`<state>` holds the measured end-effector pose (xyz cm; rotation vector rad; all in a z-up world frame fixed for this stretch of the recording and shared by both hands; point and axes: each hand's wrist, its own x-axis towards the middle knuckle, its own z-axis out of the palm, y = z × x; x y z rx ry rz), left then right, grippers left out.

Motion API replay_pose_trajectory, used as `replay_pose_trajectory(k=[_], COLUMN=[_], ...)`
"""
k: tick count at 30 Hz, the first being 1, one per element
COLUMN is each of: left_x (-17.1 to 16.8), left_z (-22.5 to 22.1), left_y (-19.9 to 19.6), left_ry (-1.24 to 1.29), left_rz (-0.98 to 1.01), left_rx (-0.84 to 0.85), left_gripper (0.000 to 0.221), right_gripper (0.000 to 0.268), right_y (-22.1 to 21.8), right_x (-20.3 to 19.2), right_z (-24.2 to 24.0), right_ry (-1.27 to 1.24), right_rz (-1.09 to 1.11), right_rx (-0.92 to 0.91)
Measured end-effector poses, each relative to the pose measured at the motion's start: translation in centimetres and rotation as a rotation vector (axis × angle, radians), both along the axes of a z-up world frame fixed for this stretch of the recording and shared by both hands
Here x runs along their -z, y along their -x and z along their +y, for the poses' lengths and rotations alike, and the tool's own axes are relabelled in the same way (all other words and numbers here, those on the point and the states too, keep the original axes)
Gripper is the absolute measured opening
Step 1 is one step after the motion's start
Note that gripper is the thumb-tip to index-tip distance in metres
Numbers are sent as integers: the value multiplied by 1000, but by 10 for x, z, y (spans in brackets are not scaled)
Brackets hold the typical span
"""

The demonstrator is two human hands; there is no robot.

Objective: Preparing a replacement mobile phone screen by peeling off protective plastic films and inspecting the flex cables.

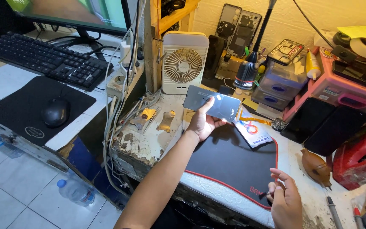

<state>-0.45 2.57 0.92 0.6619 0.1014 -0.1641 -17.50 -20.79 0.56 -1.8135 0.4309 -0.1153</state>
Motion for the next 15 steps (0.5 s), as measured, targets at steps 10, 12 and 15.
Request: replay_pose_trajectory(k=[10, 12, 15], left_x=[2, -2, 2], left_z=[-1, -1, -1], left_y=[0, 2, -2], left_ry=[1, -25, 1], left_rz=[2, 10, 8], left_rx=[1, 1, 1], left_gripper=[60, 60, 57], right_gripper=[90, 104, 47], right_y=[4, -3, -7], right_x=[50, 64, 62], right_z=[-38, -43, -41], right_ry=[-349, -466, -273], right_rz=[-203, -127, -216], right_rx=[-101, -114, -137])
